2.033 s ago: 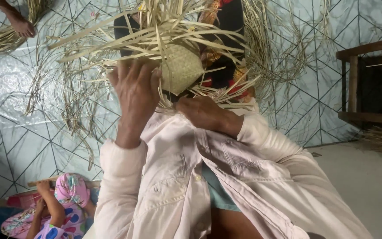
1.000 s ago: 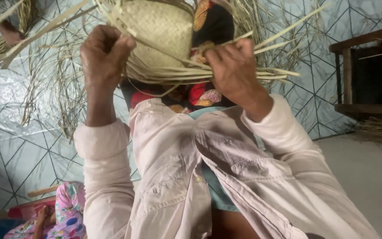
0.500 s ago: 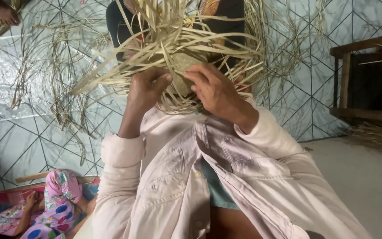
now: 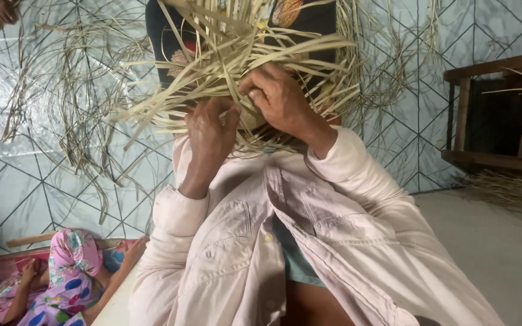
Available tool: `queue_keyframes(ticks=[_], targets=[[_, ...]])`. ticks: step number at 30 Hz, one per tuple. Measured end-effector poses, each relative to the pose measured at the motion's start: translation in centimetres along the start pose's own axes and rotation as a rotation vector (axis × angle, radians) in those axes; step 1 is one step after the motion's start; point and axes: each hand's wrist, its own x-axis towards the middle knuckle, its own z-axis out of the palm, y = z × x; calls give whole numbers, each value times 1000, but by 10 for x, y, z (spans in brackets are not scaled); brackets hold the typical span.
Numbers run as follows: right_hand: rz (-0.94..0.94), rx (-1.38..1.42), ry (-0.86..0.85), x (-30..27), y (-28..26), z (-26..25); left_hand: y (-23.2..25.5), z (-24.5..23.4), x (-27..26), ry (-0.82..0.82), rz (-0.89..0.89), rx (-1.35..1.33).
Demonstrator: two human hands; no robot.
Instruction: Finishing the edges of a woven hat by interlacing straw fibers.
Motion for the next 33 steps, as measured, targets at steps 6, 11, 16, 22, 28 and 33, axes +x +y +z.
queue_keyframes(ticks=[6,11,16,22,28,33], targets=[[59,156,61,5,8,13,2,7,2,239,146,148],[155,317,58,7,13,15,-14,18,4,284,166,129],[137,352,49,5,23,16,-19,16,7,252,184,15],[51,247,73,8,19,23,-26,10,19,20,-161,130],[62,137,90,5,35,31,-18,0,26,60,-393,-803],[10,128,66,8,37,28,-19,0,31,142,-395,-680]])
